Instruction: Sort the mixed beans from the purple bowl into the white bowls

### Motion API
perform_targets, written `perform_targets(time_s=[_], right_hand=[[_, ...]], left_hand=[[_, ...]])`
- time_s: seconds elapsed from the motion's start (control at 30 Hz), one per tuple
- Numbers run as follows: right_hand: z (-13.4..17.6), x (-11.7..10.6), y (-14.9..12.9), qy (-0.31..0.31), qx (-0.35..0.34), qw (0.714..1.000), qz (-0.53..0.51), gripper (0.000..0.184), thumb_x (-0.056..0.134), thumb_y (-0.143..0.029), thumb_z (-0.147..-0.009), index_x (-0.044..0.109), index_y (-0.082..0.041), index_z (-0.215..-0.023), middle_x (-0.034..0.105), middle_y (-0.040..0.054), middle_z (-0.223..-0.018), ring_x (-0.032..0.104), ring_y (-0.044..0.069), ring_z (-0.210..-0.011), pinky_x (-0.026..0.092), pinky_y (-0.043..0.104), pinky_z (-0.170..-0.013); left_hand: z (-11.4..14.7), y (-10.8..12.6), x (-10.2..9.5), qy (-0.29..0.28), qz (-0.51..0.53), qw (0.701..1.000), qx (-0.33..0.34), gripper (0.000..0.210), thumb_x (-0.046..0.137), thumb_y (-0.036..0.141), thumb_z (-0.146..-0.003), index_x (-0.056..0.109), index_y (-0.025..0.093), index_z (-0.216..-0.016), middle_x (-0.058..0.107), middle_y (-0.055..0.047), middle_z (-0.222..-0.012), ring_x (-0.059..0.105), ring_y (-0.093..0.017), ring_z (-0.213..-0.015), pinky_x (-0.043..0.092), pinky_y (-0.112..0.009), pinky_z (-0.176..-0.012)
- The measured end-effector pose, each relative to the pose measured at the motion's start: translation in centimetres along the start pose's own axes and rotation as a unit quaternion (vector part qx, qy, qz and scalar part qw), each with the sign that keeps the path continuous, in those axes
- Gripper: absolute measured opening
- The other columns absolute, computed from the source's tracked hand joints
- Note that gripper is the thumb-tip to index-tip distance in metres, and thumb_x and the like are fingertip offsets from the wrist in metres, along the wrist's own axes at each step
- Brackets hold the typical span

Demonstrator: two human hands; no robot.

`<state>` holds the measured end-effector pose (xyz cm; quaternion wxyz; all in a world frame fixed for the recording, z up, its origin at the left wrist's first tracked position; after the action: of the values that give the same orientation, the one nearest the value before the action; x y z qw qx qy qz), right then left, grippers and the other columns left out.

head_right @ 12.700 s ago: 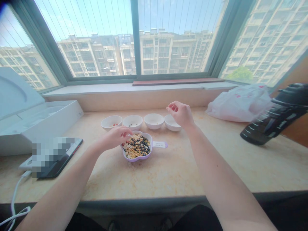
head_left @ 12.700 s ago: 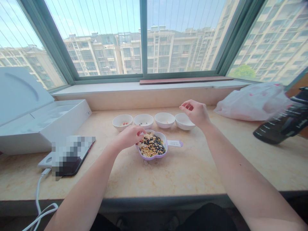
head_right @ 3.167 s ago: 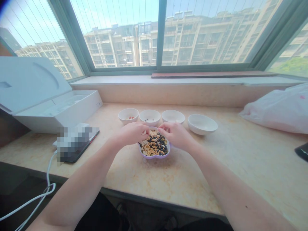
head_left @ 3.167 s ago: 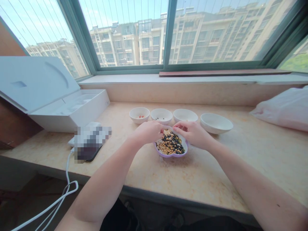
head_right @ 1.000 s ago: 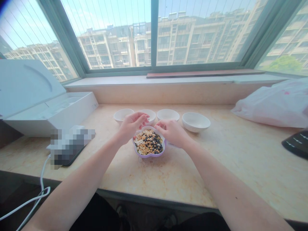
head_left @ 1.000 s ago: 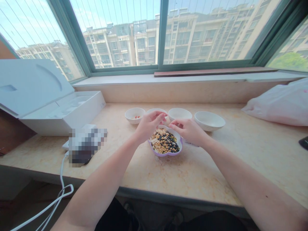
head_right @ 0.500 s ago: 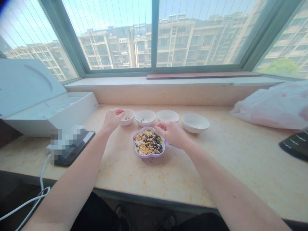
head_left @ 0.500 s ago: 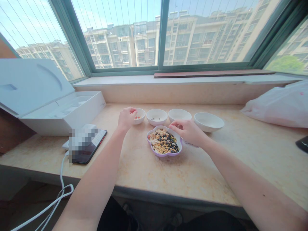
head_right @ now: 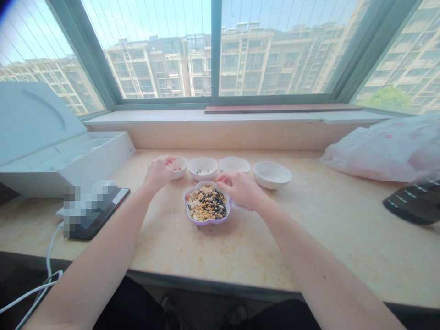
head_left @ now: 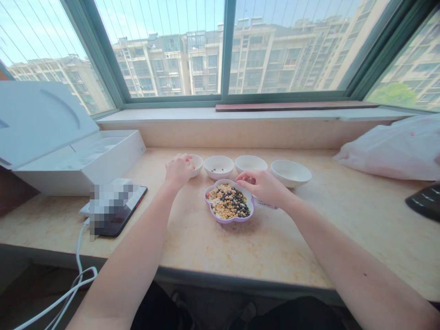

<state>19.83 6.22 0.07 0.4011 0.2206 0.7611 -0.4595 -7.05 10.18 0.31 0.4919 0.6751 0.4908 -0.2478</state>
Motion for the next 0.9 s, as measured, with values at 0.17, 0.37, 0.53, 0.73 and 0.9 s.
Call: perform_targets(time_s=[0.17, 0.37, 0.53, 0.73, 0.9], right_hand=[[0.1, -0.2, -0.5, -0.007, -0.011, 1.0, 0.006, 0.023, 0.06, -0.037, -0.09, 0.077, -0.021, -0.091, 0.073, 0.0038, -0.075, 0.061, 0.017, -0.063, 0.042, 0.029, -0.06], [0.0, 0.7, -1.1, -0.01, -0.043, 0.999, 0.023, 0.019, 0.061, -0.032, -0.092, 0.077, -0.022, -0.092, 0.076, 0.0045, -0.086, 0.065, 0.019, -0.074, 0.047, 0.032, -0.069], [-0.1, 2.6, -2.3, -0.031, -0.126, 0.99, 0.061, 0.019, 0.06, -0.019, -0.09, 0.077, -0.023, -0.097, 0.076, 0.0074, -0.104, 0.067, 0.025, -0.099, 0.05, 0.037, -0.086], [-0.4, 3.8, -3.5, -0.075, -0.138, 0.98, 0.123, 0.028, 0.054, -0.007, -0.089, 0.076, -0.019, -0.102, 0.073, 0.0099, -0.109, 0.066, 0.026, -0.104, 0.049, 0.038, -0.089], [-0.7, 3.8, -3.3, -0.09, -0.133, 0.978, 0.131, 0.023, 0.057, -0.011, -0.09, 0.077, -0.022, -0.095, 0.074, 0.0066, -0.108, 0.068, 0.025, -0.1, 0.048, 0.034, -0.081]], left_hand=[[0.8, 2.0, -0.8, 0.012, 0.057, 0.996, 0.071, 0.027, 0.054, 0.023, -0.09, 0.072, 0.018, -0.11, 0.071, -0.011, -0.108, 0.066, -0.022, -0.095, 0.048, -0.035, -0.093], [2.6, 5.3, -0.5, -0.06, 0.123, 0.973, 0.187, 0.031, 0.055, 0.019, -0.089, 0.069, 0.019, -0.116, 0.071, -0.005, -0.092, 0.062, -0.015, -0.075, 0.049, -0.03, -0.08], [4.2, 7.0, 0.6, -0.148, 0.126, 0.954, 0.227, 0.024, 0.054, 0.021, -0.091, 0.073, 0.019, -0.104, 0.069, -0.002, -0.073, 0.06, -0.015, -0.065, 0.045, -0.027, -0.067], [5.2, 7.6, 1.8, -0.2, 0.107, 0.94, 0.253, 0.023, 0.055, 0.025, -0.09, 0.076, 0.019, -0.096, 0.067, -0.001, -0.065, 0.058, -0.014, -0.059, 0.039, -0.025, -0.056], [5.3, 7.9, 1.7, -0.205, 0.097, 0.943, 0.245, 0.026, 0.054, 0.023, -0.088, 0.078, 0.019, -0.098, 0.07, -0.003, -0.07, 0.06, -0.015, -0.062, 0.039, -0.024, -0.056]])
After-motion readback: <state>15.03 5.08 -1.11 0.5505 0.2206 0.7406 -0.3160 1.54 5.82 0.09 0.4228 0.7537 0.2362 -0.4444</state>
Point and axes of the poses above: each hand's wrist, its own z-axis away from the middle knuckle, its own x-axis out of the palm, y = z × x, the point moved 5 cm from there along -z, towards the middle knuckle
